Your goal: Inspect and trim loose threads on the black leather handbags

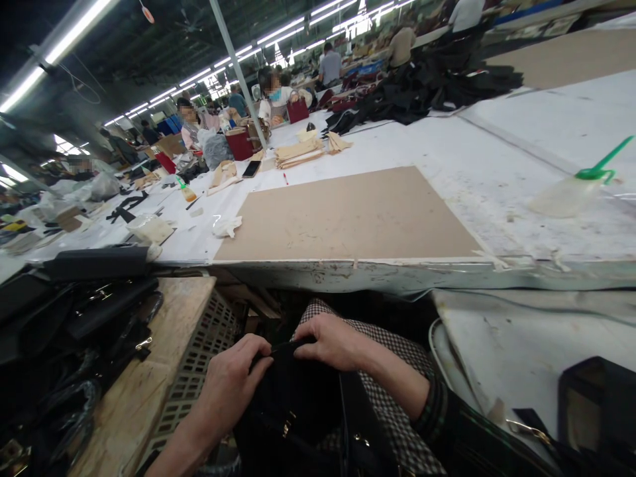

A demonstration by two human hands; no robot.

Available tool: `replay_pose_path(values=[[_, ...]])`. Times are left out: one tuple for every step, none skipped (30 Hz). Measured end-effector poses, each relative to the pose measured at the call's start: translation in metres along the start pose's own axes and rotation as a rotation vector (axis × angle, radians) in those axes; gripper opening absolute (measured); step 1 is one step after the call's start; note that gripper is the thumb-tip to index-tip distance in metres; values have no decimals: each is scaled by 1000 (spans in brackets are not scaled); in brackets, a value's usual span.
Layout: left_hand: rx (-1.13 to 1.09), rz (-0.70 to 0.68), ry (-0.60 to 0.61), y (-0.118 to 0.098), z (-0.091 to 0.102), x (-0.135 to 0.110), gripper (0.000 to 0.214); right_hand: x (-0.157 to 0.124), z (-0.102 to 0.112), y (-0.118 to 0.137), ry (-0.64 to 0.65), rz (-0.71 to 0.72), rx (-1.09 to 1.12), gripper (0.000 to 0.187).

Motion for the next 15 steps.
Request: replay_pose_path(values=[[10,6,9,-1,2,1,8,-1,0,1,-15,-6,-22,18],[19,9,16,-2,4,3,8,-2,0,2,-28,-12,-44,17],[28,11,23,-3,5,4,9,-2,0,3,-39,-15,-64,17],[40,9,32,-3,5,5,9,-3,0,4,-47,-14,-81,17],[56,3,39,-3,5,6,10,-4,-1,5,-53,-10,-92,17],[74,-6,48,-3,4,7,10,-4,-1,5,-58,-2,-99,17],[93,-18,59,-3,3,8,10,-4,-1,6,-65,8,-100,17],[109,-33,71,-3,2,8,10,-5,-1,6,-72,18,-99,17],[119,-49,85,-3,1,8,10,-5,-1,6,-76,25,-97,16],[119,-64,101,-3,-1,9,9,-5,-1,6,-79,29,-98,16],[113,-76,115,-3,-1,9,9,-5,-2,5,-84,26,-106,16],[102,-85,126,-3,-2,9,9,-5,-2,4,-92,16,-125,16],[91,-90,131,-3,-3,9,9,-5,-2,3,-106,4,-153,16],[84,-92,132,-3,-3,9,9,-5,-2,3,-125,-8,-189,17],[82,-90,129,-3,-3,10,9,-5,-2,2,-147,-14,-227,17]])
Point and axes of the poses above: each hand's wrist, its own x-axis towards the middle knuckle, its own z-axis out of the back of the hand, y = z × x, the point moved 6 cm from there along x, towards the middle knuckle, and after that the axes turned 12 degrees about -z, right-handed, at the moved point
